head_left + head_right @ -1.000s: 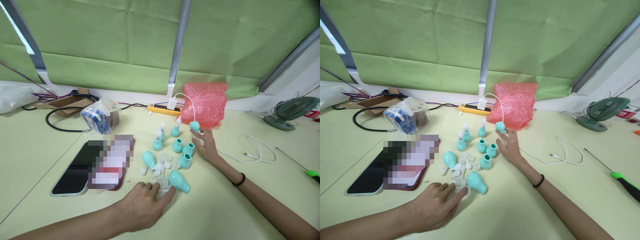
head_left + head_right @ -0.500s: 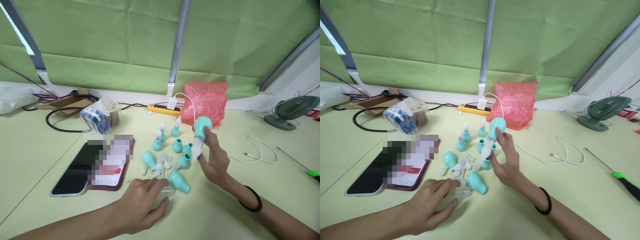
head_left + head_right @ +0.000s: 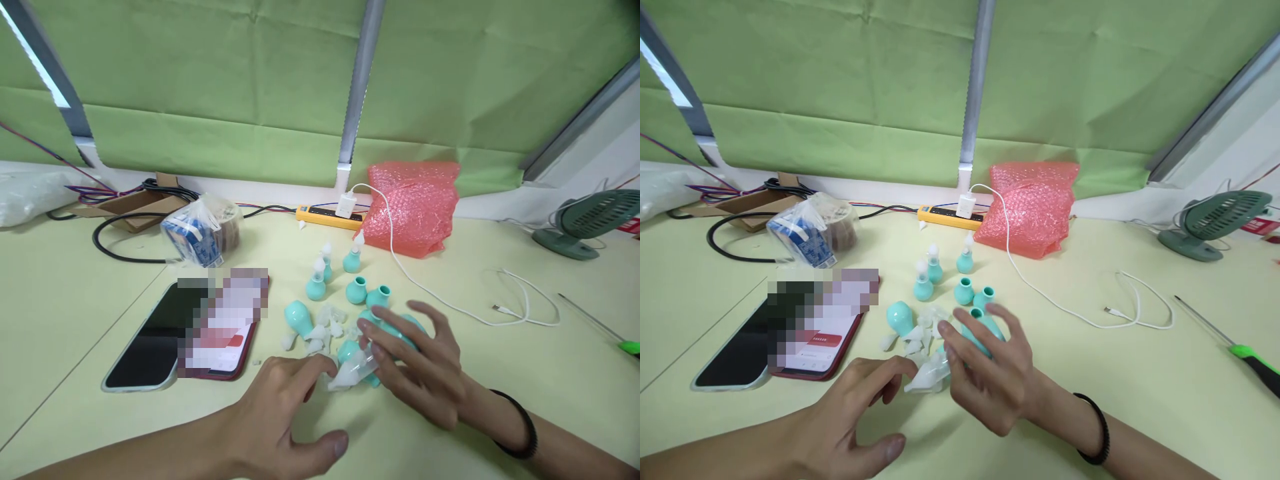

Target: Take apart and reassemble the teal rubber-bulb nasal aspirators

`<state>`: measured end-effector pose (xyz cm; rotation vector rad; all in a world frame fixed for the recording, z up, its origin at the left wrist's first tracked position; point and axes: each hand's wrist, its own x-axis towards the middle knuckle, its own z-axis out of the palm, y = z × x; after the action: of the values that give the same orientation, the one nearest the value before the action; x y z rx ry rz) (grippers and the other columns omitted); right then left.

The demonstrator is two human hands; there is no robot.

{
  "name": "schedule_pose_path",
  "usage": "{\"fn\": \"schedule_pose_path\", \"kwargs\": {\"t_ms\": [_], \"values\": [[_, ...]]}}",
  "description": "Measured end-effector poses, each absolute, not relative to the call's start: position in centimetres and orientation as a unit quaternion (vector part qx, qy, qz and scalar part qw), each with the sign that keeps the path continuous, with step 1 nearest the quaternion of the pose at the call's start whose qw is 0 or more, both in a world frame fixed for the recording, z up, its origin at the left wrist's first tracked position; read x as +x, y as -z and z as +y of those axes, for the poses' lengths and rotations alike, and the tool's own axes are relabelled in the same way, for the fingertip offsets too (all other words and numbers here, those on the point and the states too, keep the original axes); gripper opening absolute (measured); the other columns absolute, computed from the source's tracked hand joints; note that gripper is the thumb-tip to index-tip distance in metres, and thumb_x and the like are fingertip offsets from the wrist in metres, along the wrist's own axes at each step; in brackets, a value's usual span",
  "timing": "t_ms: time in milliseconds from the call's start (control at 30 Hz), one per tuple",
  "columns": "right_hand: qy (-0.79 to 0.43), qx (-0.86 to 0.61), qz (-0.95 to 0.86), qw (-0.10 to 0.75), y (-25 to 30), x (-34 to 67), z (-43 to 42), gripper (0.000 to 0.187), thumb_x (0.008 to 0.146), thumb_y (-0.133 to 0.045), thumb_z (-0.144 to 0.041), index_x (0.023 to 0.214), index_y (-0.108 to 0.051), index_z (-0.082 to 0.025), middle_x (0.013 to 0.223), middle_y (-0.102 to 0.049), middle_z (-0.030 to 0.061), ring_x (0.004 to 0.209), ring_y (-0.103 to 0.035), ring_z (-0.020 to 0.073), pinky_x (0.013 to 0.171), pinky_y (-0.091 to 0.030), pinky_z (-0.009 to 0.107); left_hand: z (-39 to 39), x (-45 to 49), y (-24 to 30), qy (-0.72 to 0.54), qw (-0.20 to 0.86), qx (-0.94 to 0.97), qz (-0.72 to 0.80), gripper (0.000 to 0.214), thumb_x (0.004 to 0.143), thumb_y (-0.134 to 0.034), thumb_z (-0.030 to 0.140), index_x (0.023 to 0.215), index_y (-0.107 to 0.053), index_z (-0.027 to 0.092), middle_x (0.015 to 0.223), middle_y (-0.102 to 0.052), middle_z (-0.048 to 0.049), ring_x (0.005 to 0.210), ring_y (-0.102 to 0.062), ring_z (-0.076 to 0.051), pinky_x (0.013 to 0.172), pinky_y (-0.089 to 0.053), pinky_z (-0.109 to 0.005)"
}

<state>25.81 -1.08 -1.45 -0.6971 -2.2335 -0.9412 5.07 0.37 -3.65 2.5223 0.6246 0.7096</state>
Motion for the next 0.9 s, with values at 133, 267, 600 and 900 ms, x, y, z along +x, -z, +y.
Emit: {"fn": "schedule_pose_path", "kwargs": {"t_ms": [133,267,600,900], "values": [[0.347,-0.230,-0.847,0.330,1.6,25.5,-1.2,0.024,0.068,-0.055,-0.002,0.051,-0.048,-0.017,0.071,-0.067,0.0075,0.063,-0.058,0.0153,0.048,-0.044,0.028,0.6,5.3,3.2,-0.167,0.233,0.923,0.257,0.022,0.087,-0.030,0.032,0.086,-0.045,0.016,0.060,-0.051,0.0006,0.050,-0.045,-0.012,0.049,-0.037,-0.022],[0.324,-0.232,-0.873,0.280,2.1,25.8,-1.3,0.016,0.072,-0.046,-0.007,0.064,-0.057,-0.016,0.068,-0.066,0.0074,0.061,-0.056,0.0164,0.049,-0.045,0.030,0.9,5.5,3.4,-0.164,0.220,0.928,0.252,0.029,0.090,-0.025,0.026,0.071,-0.044,0.016,0.058,-0.049,0.0006,0.049,-0.043,-0.011,0.046,-0.032,-0.022],[0.276,-0.295,-0.868,0.290,3.2,25.5,-1.4,0.030,0.070,-0.060,-0.037,0.088,-0.060,-0.014,0.063,-0.061,0.0028,0.062,-0.054,0.0178,0.054,-0.041,0.032,1.1,5.3,4.3,-0.220,0.165,0.928,0.250,0.038,0.090,-0.024,0.030,0.064,-0.046,0.015,0.051,-0.046,0.0019,0.044,-0.039,-0.010,0.042,-0.027,-0.022],[0.265,-0.346,-0.860,0.264,3.5,25.4,-1.4,0.027,0.072,-0.059,-0.036,0.089,-0.058,-0.015,0.060,-0.059,0.0010,0.058,-0.052,0.0157,0.053,-0.038,0.031,1.6,5.2,4.5,-0.211,0.183,0.920,0.274,0.035,0.090,-0.028,0.027,0.062,-0.046,0.015,0.050,-0.041,0.0028,0.043,-0.036,-0.009,0.044,-0.025,-0.022]]}}
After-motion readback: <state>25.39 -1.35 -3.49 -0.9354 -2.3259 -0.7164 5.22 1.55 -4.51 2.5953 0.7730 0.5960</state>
